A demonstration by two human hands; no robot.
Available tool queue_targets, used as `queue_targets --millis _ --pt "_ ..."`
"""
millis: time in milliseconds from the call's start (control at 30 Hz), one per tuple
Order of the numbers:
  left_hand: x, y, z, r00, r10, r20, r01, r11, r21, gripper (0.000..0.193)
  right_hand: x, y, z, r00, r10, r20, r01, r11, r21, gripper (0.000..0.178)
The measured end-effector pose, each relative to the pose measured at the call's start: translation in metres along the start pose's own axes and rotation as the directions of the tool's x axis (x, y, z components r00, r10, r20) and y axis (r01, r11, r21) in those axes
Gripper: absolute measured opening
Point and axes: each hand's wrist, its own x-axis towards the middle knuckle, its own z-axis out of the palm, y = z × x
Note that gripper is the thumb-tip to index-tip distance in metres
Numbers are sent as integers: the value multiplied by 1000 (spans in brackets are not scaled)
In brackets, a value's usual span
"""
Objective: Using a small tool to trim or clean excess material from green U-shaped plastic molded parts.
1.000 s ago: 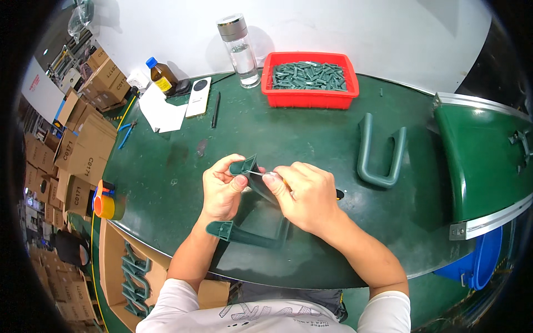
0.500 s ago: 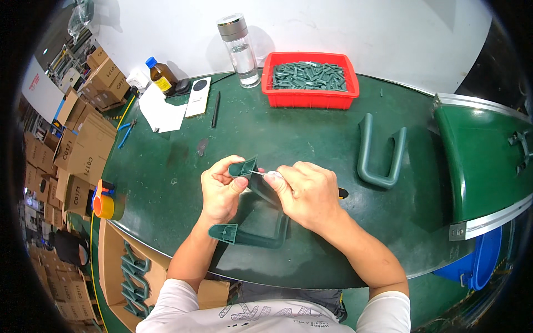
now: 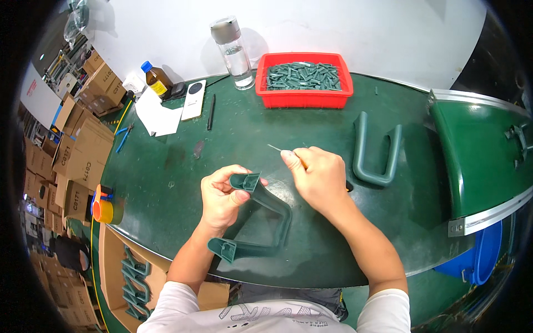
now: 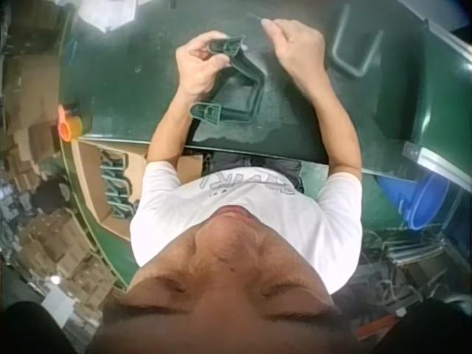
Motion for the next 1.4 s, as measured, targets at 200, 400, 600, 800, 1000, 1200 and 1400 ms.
queue_targets --millis 200,400,600,800,1000,1200,1400 --pt "6 1 -7 937 234 -261 -202 969 143 38 -10 -29 -15 852 62 521 -408 702 584 30" --pt "4 4 -10 769 602 -215 -453 750 482 42 -16 -48 -18 906 -154 393 -38 897 441 18" --pt "12 3 4 796 427 -428 -186 847 498 21 -11 -30 -10 997 6 77 -32 938 345 6" --pt "7 1 -2 813 -581 17 552 762 -340 33 -13 -25 -5 994 -105 -43 113 944 308 11" --pt "6 -12 -8 896 -429 113 426 761 -489 38 -12 -32 -7 985 -125 121 74 929 362 24" --pt "5 -15 -10 985 -169 -35 122 821 -557 33 -13 -28 -1 981 -159 110 144 980 136 31" --pt "3 -12 -6 992 -74 -98 24 900 -436 31 -18 -30 5 988 -154 33 148 980 136 27"
